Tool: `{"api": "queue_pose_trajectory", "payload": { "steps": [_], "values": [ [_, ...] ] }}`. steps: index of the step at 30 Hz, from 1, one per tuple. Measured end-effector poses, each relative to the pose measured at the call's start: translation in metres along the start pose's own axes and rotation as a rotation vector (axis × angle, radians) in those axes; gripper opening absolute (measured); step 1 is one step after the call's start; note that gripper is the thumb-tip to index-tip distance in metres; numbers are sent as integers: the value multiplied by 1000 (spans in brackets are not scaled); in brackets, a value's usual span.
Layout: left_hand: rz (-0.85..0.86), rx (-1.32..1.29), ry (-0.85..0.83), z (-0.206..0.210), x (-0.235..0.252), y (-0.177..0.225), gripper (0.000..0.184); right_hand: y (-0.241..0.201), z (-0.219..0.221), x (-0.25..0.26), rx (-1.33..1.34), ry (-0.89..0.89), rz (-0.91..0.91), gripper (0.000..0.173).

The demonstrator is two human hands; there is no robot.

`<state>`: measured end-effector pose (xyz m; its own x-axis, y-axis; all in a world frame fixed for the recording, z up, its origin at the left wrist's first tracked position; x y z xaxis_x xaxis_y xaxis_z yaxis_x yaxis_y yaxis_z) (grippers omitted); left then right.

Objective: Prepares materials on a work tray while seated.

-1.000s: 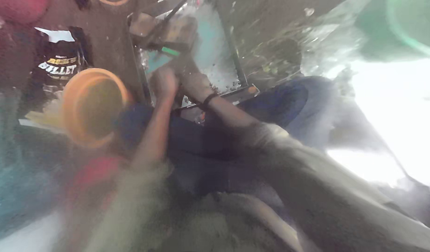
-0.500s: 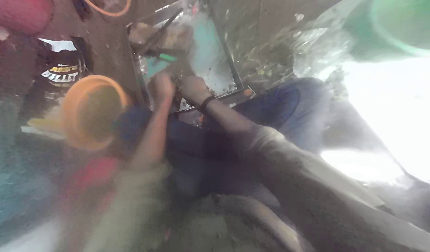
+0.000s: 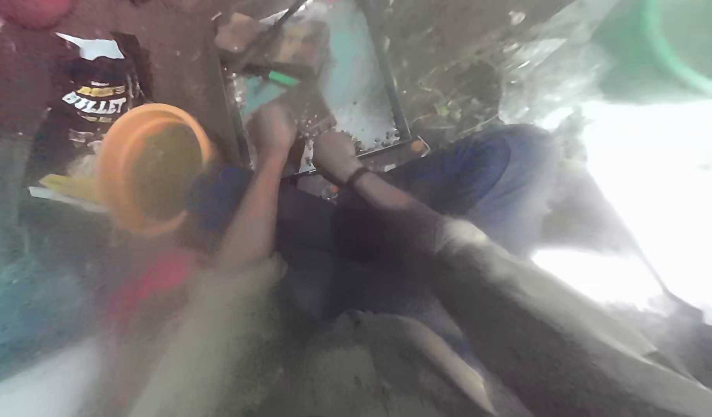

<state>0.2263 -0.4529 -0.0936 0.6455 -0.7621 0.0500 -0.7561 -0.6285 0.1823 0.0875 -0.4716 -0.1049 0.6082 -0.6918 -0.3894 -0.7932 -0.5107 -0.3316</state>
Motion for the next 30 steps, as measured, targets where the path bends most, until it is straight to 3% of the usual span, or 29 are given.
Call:
{"api": "queue_pose_trajectory", "payload": {
  "steps": [6,8,13,23,30],
  "values": [
    [3,-43,28,2,-1,0,18,27,6,-23,-1,-42,15,24],
    [-21,-68,54,3,0,-3,20,27,-4,-24,22,-2,27,30],
    [-94,28,34,3,-1,-7,23,25,-20,-20,21,38,18,28],
    [-38,80,1,3,-3,-2,20,34,-11,-15,69,60,8,31],
    [-102,-35,46,-14,-8,-2,29,35,-16,-15,80,58,6,31]
  ]
}}
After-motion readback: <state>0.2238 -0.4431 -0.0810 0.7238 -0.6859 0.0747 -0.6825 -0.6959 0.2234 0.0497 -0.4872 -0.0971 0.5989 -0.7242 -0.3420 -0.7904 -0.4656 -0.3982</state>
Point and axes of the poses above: each hand's wrist, its own x-axis towards the middle knuckle, its own z-axis out of the palm, y = z × x, the point moved 6 cm from there along x, towards the middle knuckle, and after that the axes turned 10 degrees about y, right-handed, at the moved point
